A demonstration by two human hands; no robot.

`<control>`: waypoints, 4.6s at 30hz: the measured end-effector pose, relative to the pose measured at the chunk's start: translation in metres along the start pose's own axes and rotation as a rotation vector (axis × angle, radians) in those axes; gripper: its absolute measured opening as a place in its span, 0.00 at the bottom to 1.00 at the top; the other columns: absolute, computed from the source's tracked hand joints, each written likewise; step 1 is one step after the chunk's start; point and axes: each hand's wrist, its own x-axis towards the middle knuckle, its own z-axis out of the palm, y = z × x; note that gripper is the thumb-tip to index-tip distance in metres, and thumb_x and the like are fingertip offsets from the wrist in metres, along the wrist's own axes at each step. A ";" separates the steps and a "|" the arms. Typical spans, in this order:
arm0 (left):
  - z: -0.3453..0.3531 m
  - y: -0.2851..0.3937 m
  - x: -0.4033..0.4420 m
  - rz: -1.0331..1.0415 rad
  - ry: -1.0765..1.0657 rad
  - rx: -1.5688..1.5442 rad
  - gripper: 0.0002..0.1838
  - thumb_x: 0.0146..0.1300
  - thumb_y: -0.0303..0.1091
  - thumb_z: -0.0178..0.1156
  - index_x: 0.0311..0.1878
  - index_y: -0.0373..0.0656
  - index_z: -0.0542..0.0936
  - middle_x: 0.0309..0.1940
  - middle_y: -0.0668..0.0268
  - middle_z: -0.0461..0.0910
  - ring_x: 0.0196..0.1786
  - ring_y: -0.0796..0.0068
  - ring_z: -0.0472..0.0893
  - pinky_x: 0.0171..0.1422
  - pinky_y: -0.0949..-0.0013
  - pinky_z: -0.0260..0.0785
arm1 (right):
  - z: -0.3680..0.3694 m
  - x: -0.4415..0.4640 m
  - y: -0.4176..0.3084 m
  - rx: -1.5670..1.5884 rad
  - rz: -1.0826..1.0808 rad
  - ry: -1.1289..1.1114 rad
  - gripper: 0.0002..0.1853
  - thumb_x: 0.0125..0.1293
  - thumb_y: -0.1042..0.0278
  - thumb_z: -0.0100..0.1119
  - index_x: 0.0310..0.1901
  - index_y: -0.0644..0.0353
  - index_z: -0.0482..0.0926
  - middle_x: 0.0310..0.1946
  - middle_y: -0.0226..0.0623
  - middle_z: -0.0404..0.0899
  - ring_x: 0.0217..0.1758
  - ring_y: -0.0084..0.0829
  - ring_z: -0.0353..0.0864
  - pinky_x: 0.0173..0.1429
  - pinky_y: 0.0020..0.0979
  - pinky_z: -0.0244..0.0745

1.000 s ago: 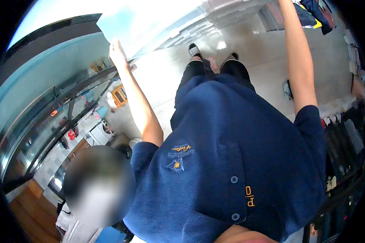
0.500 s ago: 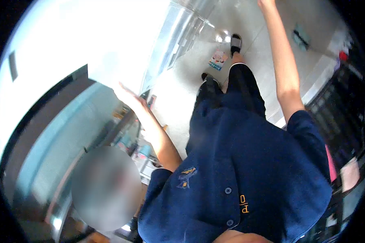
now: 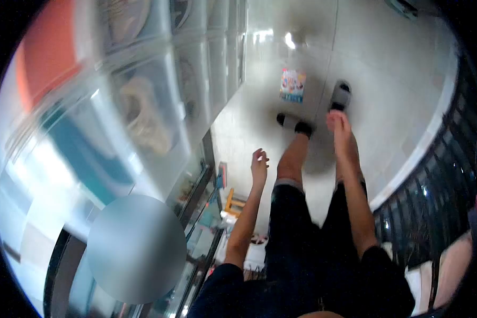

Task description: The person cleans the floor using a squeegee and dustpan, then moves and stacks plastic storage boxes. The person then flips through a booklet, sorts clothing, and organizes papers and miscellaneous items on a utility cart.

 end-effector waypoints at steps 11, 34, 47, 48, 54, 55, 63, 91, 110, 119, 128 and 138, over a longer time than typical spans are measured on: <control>0.061 0.042 0.454 -0.124 0.316 -0.056 0.34 0.57 0.47 0.58 0.59 0.28 0.66 0.44 0.46 0.77 0.46 0.65 0.79 0.40 0.63 0.74 | 0.075 0.075 0.007 -0.692 -0.362 -1.057 0.18 0.62 0.65 0.55 0.53 0.60 0.72 0.48 0.44 0.77 0.50 0.43 0.77 0.58 0.45 0.68; 0.088 0.006 0.535 -0.107 0.373 -1.364 0.10 0.60 0.34 0.46 0.39 0.37 0.70 0.41 0.60 0.71 0.44 0.64 0.77 0.50 0.57 0.75 | 0.074 0.140 0.017 -0.867 -0.384 -0.777 0.19 0.63 0.62 0.50 0.52 0.64 0.71 0.44 0.46 0.73 0.45 0.42 0.74 0.50 0.41 0.67; 0.090 0.021 0.552 -0.056 0.352 -1.653 0.07 0.61 0.32 0.47 0.31 0.40 0.72 0.34 0.66 0.76 0.48 0.63 0.76 0.59 0.52 0.67 | 0.075 0.135 0.028 -0.902 -0.381 -0.773 0.17 0.63 0.61 0.52 0.47 0.66 0.72 0.44 0.49 0.72 0.45 0.45 0.73 0.50 0.43 0.66; 0.085 0.025 0.548 -0.078 0.388 -1.688 0.07 0.61 0.32 0.47 0.31 0.39 0.71 0.32 0.66 0.75 0.46 0.65 0.77 0.59 0.53 0.67 | 0.075 0.136 0.028 -0.889 -0.368 -0.778 0.17 0.63 0.61 0.52 0.47 0.65 0.72 0.44 0.49 0.73 0.45 0.45 0.73 0.49 0.43 0.67; 0.073 0.011 0.552 -0.101 0.378 -1.768 0.06 0.60 0.29 0.47 0.28 0.40 0.69 0.26 0.65 0.73 0.45 0.64 0.77 0.58 0.51 0.69 | 0.071 0.136 0.036 -0.930 -0.342 -0.790 0.17 0.63 0.61 0.51 0.48 0.65 0.71 0.43 0.48 0.73 0.44 0.45 0.74 0.47 0.43 0.68; 0.076 0.013 0.549 -0.085 0.380 -1.769 0.06 0.60 0.29 0.47 0.28 0.40 0.69 0.26 0.65 0.73 0.45 0.63 0.77 0.58 0.51 0.69 | 0.073 0.137 0.037 -0.934 -0.346 -0.785 0.17 0.63 0.62 0.51 0.48 0.66 0.71 0.42 0.47 0.73 0.44 0.45 0.74 0.48 0.43 0.67; 0.085 0.053 0.552 -0.101 0.098 -1.866 0.11 0.63 0.32 0.49 0.46 0.36 0.69 0.48 0.61 0.71 0.54 0.59 0.74 0.63 0.48 0.67 | 0.082 0.137 0.039 -0.934 -0.315 -0.802 0.17 0.64 0.62 0.50 0.47 0.66 0.71 0.43 0.48 0.73 0.45 0.45 0.73 0.51 0.45 0.65; 0.086 0.006 0.522 -0.036 0.447 -1.312 0.12 0.62 0.33 0.53 0.45 0.39 0.67 0.44 0.63 0.72 0.43 0.63 0.78 0.45 0.60 0.78 | 0.099 0.206 0.039 -0.636 0.174 -0.670 0.14 0.67 0.62 0.48 0.49 0.60 0.73 0.32 0.47 0.78 0.39 0.48 0.79 0.45 0.41 0.73; 0.082 -0.004 0.542 0.177 0.326 -2.105 0.04 0.59 0.29 0.51 0.35 0.39 0.70 0.34 0.65 0.77 0.44 0.64 0.79 0.57 0.54 0.70 | 0.389 0.488 0.125 -0.591 -0.114 -0.993 0.20 0.63 0.54 0.53 0.51 0.59 0.73 0.45 0.31 0.77 0.43 0.25 0.79 0.44 0.28 0.77; 0.089 0.003 0.539 0.182 0.330 -2.146 0.12 0.59 0.31 0.49 0.45 0.40 0.65 0.39 0.63 0.75 0.45 0.62 0.78 0.52 0.55 0.74 | 0.398 0.465 0.145 -0.613 -0.101 -1.010 0.18 0.62 0.58 0.52 0.50 0.57 0.74 0.43 0.30 0.76 0.39 0.24 0.79 0.38 0.29 0.78; 0.114 -0.086 0.496 0.322 0.936 -1.465 0.17 0.64 0.31 0.53 0.55 0.41 0.67 0.42 0.65 0.73 0.40 0.75 0.76 0.39 0.70 0.74 | 0.393 0.476 0.124 -0.308 -0.369 -0.775 0.29 0.64 0.72 0.47 0.66 0.64 0.54 0.47 0.40 0.74 0.40 0.28 0.81 0.37 0.26 0.80; 0.121 -0.047 0.537 0.373 0.176 -1.864 0.12 0.62 0.31 0.52 0.48 0.36 0.71 0.51 0.53 0.76 0.54 0.58 0.76 0.60 0.55 0.70 | 0.405 0.481 0.147 -0.266 0.120 -1.099 0.13 0.65 0.68 0.50 0.49 0.64 0.71 0.46 0.38 0.79 0.47 0.31 0.80 0.47 0.33 0.79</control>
